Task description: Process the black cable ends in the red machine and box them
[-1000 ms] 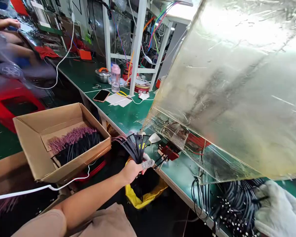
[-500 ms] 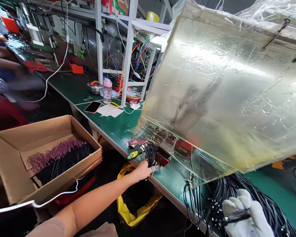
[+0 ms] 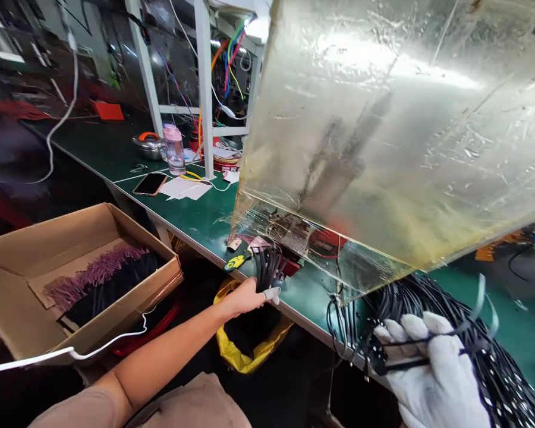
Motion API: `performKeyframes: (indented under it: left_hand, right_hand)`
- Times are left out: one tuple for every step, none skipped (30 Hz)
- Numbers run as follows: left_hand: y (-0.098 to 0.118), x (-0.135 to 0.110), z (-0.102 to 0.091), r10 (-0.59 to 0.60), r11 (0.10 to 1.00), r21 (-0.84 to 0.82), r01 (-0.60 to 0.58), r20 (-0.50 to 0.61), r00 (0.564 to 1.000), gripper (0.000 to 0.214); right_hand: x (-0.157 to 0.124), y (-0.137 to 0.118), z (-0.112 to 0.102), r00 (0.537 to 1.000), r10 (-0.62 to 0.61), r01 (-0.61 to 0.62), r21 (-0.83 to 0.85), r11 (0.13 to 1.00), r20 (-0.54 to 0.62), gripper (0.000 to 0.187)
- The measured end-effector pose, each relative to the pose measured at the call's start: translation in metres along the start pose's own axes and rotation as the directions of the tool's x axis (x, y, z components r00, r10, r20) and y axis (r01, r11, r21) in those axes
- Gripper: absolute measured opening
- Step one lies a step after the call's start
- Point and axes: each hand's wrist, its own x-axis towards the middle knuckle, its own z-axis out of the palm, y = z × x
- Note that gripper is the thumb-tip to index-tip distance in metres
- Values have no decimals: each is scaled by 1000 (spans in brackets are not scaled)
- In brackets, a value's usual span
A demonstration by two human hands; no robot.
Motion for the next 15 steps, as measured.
performKeyframes:
  left_hand:
    - [-1, -4, 0, 12, 1000, -21, -12, 19, 1000, 37]
    - [-1, -9, -1, 28, 999, -43, -26, 39, 999, 40]
    - [-2, -13, -1, 44, 997, -67, -40, 59, 997, 42]
    - [-2, -17, -2, 60, 994, -91, -53, 81, 995, 43]
    - [-3, -21, -2, 75, 991, -115, -63, 102, 992, 44]
    - [-3, -25, -4, 85, 988, -138, -68, 122, 989, 45]
    - [-4, -30, -5, 91, 985, -160, -69, 136, 986, 46]
    - [-4, -35, -8, 93, 981, -179, -67, 140, 986, 47]
    - [-5, -41, -11, 95, 978, -197, -67, 134, 986, 48]
    - [-5, -48, -16, 100, 974, -213, -73, 119, 988, 49]
    - [-5, -56, -22, 109, 970, -230, -83, 102, 989, 50]
    - [-5, -66, -30, 119, 964, -249, -93, 92, 989, 50]
    - [-5, -77, -39, 127, 957, -273, -100, 80, 989, 49]
    - [-6, -89, -51, 130, 948, -300, -103, 70, 989, 47]
    - [-6, -101, -63, 117, 941, -326, -87, 73, 991, 45]
  right_hand:
    - [-3, 0, -1, 994, -64, 70, -64, 996, 92, 26]
    - [-7, 0, -1, 975, -115, 140, -126, 982, 188, 23]
    - [-11, 0, -1, 955, -138, 188, -175, 966, 263, 21]
    - [-15, 0, -1, 944, -135, 202, -204, 958, 301, 20]
    - [-21, 0, 0, 936, -124, 204, -220, 954, 329, 20]
    - [-27, 1, 1, 928, -107, 198, -230, 953, 357, 22]
    - [-34, 4, 1, 916, -85, 189, -238, 953, 391, 23]
    - [-41, 8, 1, 899, -59, 180, -244, 953, 433, 23]
    - [-47, 15, 1, 877, -33, 171, -246, 954, 480, 23]
    - [-54, 24, 0, 849, 3, 152, -250, 956, 529, 22]
    - [-60, 36, -1, 819, 52, 119, -260, 958, 571, 21]
    - [-66, 51, -2, 792, 116, 70, -277, 958, 600, 21]
    - [-71, 67, -3, 765, 196, 1, -305, 952, 614, 22]
    - [-77, 86, -5, 740, 288, -84, -341, 936, 608, 24]
    - [-82, 105, -7, 711, 380, -171, -378, 910, 592, 27]
